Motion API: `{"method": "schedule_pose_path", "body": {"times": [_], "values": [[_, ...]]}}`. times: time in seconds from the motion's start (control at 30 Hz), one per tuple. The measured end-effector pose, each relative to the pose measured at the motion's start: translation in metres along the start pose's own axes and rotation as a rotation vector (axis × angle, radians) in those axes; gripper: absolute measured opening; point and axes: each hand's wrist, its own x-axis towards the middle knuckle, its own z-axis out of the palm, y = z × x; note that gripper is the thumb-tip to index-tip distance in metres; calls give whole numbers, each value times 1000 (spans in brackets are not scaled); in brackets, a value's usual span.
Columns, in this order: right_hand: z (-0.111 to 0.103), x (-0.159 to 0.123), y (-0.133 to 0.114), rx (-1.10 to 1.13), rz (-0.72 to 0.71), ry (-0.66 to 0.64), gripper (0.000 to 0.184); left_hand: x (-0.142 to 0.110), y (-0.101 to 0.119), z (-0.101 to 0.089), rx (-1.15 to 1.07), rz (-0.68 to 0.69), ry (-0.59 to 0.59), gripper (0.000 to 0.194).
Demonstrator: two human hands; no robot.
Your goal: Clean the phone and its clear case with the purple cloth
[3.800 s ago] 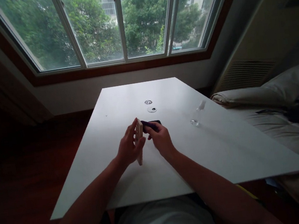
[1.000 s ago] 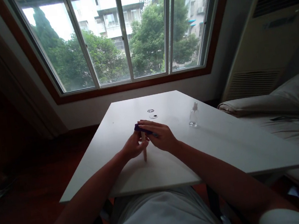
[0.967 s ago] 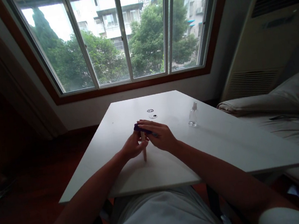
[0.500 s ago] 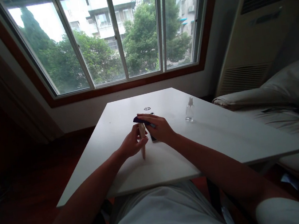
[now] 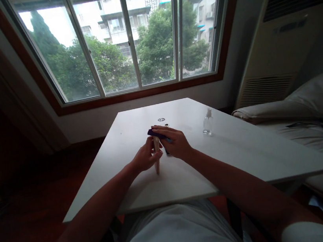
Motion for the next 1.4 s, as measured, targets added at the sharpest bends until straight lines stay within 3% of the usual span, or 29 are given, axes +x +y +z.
{"method": "schedule_pose_path", "body": {"times": [0.2, 0.57, 0.93, 1.23, 1.4], "values": [[-3, 1, -7, 46, -159, -51, 48, 0, -10, -3, 70, -1, 36, 49], [-1, -2, 23, -38, 36, -18, 45, -1, 5, -4, -35, -3, -86, 53], [0, -2, 7, 26, -9, -8, 47, -1, 3, -3, -74, 35, -68, 58], [1, -1, -2, 82, -109, -60, 49, -2, -13, -1, -135, 21, 6, 72], [1, 0, -7, 40, -159, -83, 46, 1, -16, -1, -87, -51, 119, 66]]}}
